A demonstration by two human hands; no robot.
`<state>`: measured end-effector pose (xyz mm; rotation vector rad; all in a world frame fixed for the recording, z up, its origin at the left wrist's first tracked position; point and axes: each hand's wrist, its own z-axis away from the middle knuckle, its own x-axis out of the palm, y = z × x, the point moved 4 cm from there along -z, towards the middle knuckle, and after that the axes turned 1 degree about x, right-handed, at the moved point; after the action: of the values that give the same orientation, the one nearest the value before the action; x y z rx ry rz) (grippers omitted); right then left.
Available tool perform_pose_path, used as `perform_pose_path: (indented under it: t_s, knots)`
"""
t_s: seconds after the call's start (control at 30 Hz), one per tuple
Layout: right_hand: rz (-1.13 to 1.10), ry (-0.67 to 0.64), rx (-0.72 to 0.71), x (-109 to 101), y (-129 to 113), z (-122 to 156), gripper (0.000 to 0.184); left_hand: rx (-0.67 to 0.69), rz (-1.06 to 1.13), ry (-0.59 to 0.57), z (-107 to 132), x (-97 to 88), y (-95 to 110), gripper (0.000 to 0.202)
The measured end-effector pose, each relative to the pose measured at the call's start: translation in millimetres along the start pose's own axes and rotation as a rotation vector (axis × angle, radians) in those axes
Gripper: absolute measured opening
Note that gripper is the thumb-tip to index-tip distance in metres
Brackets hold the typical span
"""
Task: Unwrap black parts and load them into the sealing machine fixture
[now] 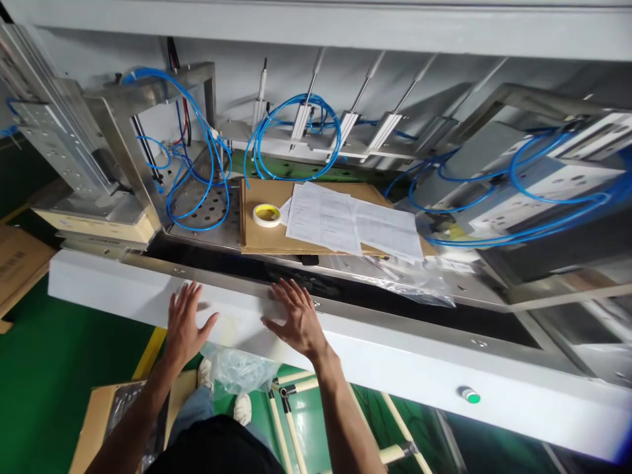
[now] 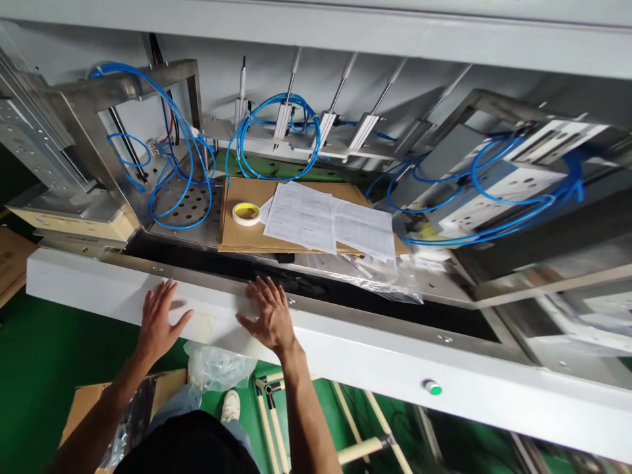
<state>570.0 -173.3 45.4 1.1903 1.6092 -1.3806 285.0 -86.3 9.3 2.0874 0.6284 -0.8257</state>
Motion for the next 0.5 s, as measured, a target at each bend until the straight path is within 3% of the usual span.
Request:
perform_pose_path:
  t_s: [0.2, 0.3, 0.37, 0.5]
  knots:
    - [0.009, 0.063, -0.015, 8.6, -10.3, 11.0, 0.081, 0.023, 0.0, 0.011, 19.4, -24.4, -29.5, 0.049]
    - [0.036, 0.133, -0.052, 9.5, -12.5, 15.0, 0.079, -0.019, 0.091, 0.1, 29.3, -30.4, -36.4, 0.05]
    - [0.042, 0.236, -0.081, 5.0, -17.4, 19.0, 0.078, -0.203, 0.206, 0.195, 40.3, -33.1, -46.3, 0.053]
    - [-0.008, 0.454, -0.11, -0.2, -40.0, 40.1, 0.062, -0.736, 0.4, 0.358, 84.7, -25.2, -81.9, 0.06]
